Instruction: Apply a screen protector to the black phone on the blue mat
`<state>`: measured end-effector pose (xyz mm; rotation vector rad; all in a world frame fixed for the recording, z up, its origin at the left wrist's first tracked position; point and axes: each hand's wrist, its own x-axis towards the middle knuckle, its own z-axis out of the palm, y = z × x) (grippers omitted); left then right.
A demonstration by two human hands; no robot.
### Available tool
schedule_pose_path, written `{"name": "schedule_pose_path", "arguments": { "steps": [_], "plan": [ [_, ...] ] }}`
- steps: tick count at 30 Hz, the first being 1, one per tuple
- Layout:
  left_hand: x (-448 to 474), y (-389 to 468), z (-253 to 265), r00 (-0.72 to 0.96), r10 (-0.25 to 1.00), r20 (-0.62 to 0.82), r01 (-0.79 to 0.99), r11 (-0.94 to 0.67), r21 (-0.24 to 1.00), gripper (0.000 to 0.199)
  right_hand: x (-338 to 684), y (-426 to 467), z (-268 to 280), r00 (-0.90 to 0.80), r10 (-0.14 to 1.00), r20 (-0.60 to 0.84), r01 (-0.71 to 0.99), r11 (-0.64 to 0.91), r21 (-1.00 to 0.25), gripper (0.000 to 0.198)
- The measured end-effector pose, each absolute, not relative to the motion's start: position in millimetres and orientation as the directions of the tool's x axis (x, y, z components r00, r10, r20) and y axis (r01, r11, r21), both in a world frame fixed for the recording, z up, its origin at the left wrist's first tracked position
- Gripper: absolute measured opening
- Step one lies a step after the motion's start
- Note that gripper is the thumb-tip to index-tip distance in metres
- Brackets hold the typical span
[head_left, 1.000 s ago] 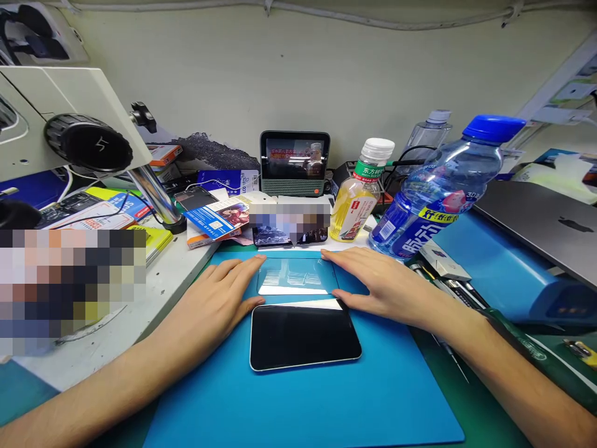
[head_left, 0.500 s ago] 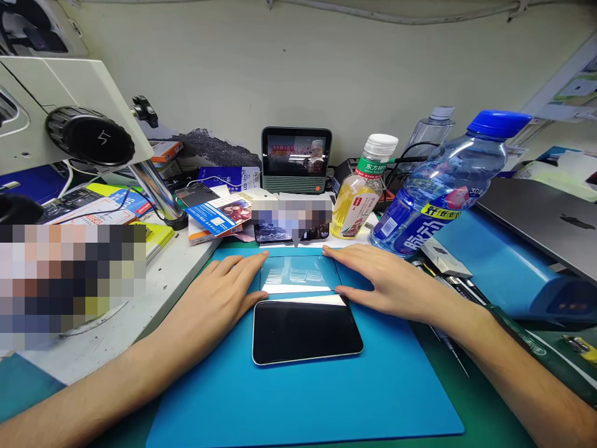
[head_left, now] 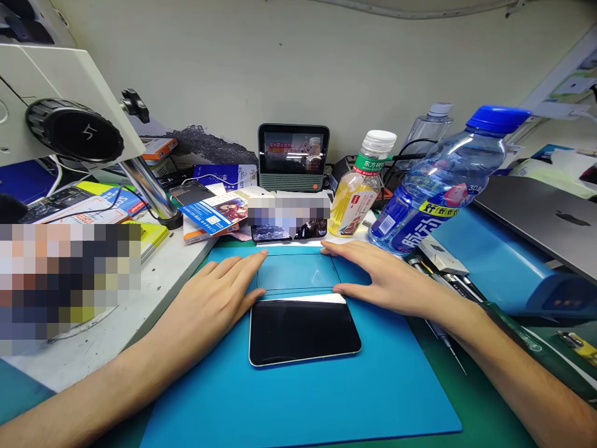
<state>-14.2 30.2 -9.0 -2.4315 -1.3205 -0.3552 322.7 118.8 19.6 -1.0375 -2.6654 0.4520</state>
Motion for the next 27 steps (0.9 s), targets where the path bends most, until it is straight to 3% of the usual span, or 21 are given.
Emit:
{"name": "schedule_pose_path", "arguments": {
  "steps": [12, 19, 24, 27],
  "plan": [
    [-11.7, 27.2, -8.1, 0.516, 0.737, 0.437, 0.853, -0.492, -0.178, 0.058, 318.2, 114.9, 20.1, -0.673, 0.728, 0.127, 0.597, 0.637, -0.488, 0.074],
    [-12.9, 23.8, -5.3, 0.476, 0.746, 0.465, 0.866, -0.491, -0.099, 0.067, 315.8, 102.9, 31.2, -0.622, 0.755, 0.207, 0.567, 0.616, -0.547, 0.074],
    [-14.1, 17.1, 3.0, 0.464, 0.698, 0.545, 0.874, -0.463, -0.150, 0.081, 313.7, 94.8, 37.7, -0.635, 0.760, 0.141, 0.535, 0.563, -0.629, 0.074],
    [-15.8, 11.8, 7.7, 0.511, 0.626, 0.589, 0.830, -0.539, -0.147, 0.089, 313.6, 92.4, 38.8, -0.643, 0.763, 0.072, 0.507, 0.494, -0.706, 0.074]
  ]
}}
